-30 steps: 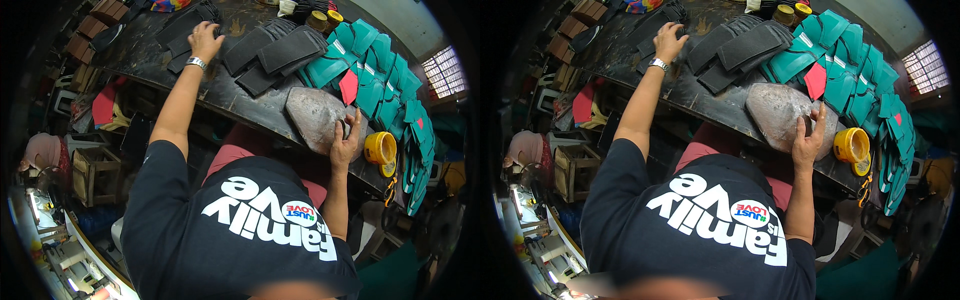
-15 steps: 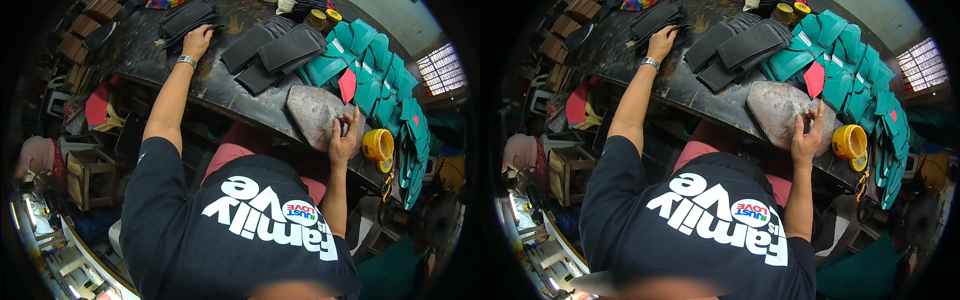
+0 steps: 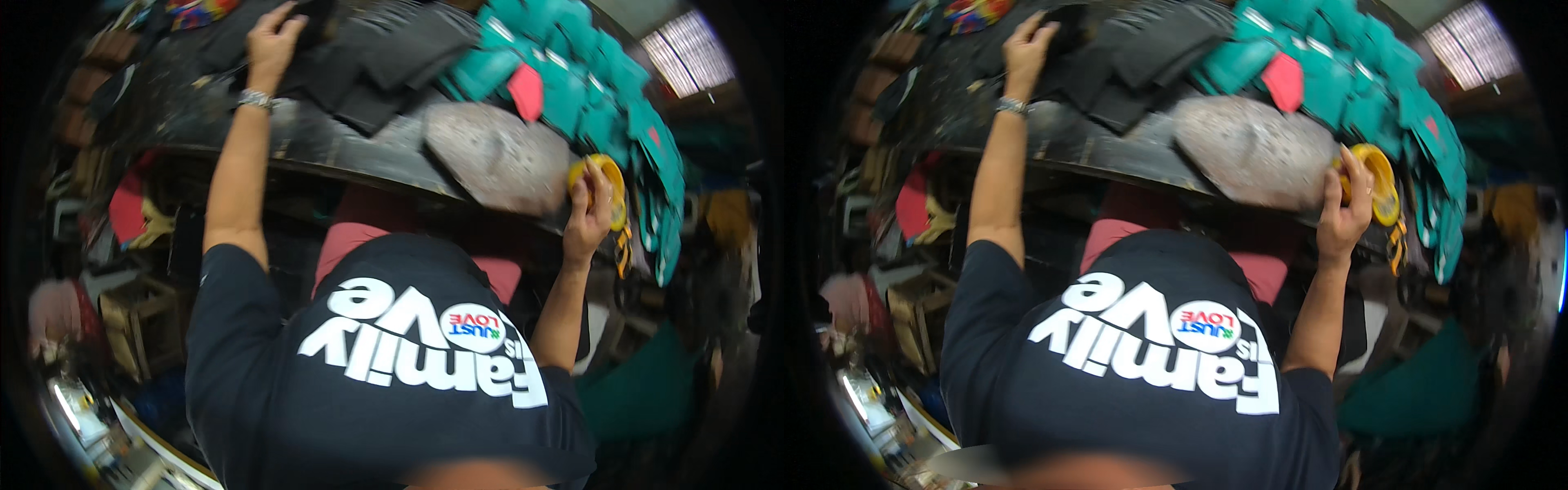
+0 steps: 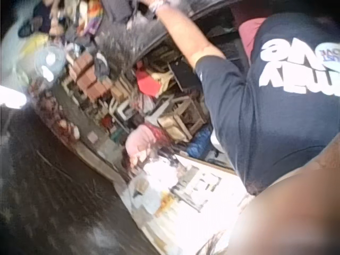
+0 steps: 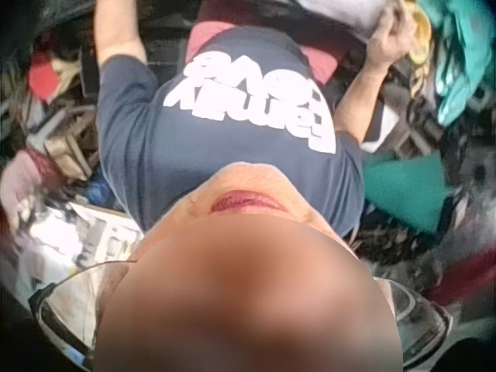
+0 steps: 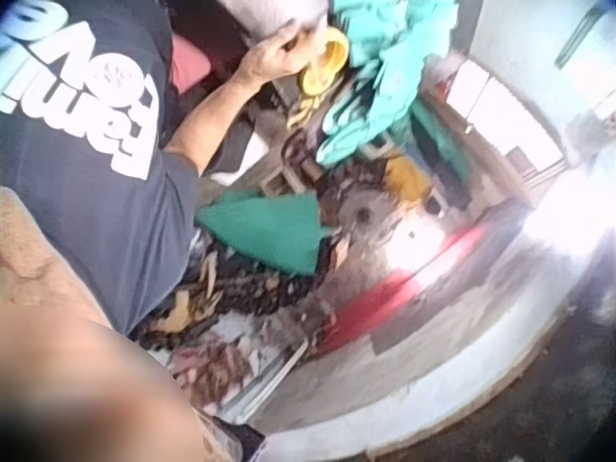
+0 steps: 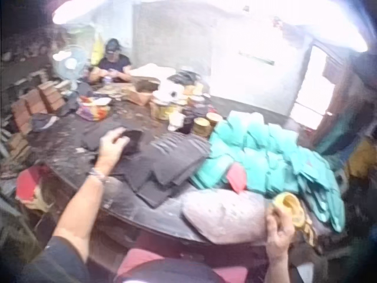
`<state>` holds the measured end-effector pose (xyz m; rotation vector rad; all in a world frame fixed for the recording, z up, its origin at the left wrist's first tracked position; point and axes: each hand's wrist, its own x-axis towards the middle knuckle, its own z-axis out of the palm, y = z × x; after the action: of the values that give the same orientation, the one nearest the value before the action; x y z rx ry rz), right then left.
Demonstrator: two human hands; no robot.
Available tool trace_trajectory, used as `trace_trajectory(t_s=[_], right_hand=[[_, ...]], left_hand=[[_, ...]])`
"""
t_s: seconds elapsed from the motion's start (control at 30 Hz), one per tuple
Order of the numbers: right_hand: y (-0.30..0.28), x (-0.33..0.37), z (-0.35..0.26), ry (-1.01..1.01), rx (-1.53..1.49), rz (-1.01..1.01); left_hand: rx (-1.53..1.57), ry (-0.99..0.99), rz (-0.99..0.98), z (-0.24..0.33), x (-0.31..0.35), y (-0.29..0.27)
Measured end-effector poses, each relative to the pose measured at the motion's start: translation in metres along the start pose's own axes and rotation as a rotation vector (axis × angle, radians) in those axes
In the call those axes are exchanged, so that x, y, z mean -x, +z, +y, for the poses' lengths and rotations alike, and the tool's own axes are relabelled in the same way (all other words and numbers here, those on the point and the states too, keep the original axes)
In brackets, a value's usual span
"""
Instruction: The person repeatedly picks up small black rubber pieces from a pile on a workbench and rubs each piece against a stationary stone block to smooth its edges. The person handles the pieces one at a time, applying a paste from a yellow container onto the stone before each piece, then places the smoothed piece back on the pile.
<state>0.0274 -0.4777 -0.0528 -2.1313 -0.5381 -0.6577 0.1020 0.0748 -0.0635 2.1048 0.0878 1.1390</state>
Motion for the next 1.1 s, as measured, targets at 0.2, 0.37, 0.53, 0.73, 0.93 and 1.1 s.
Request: trace_trajectory(t_s=[0.2, 0.37, 0.53, 0.73, 0.93, 1.1], right_hand=[[-0.093, -0.047, 0.035, 0.038, 0.417, -0.108], [-0.079, -0.062, 0.042, 0.075, 0.859, -0.596], [-0.063, -0.069, 0.037, 0.024, 1.061, -0.773], [-0.07, -0.059, 0.033, -0.072, 0.969, -0.417], [-0.08, -0.02, 0.004, 0.212, 1.071, -0.308], [-0.045, 0.003, -0.02, 0.32, 0.44, -0.468]], left_hand=[[0.16, 0.431, -0.201, 0.131, 0.062, 0.039], [0.21, 0.57, -0.635, 0.193, 0.154, 0.095], [0.186, 0.459, -0.773, 0.188, 0.175, 0.102], [0.031, 0.608, -0.782, 0.191, 0.185, 0.094], [-0.01, 0.612, -0.708, 0.2, 0.188, 0.091], [0.005, 0.495, -0.875, 0.2, 0.167, 0.101]])
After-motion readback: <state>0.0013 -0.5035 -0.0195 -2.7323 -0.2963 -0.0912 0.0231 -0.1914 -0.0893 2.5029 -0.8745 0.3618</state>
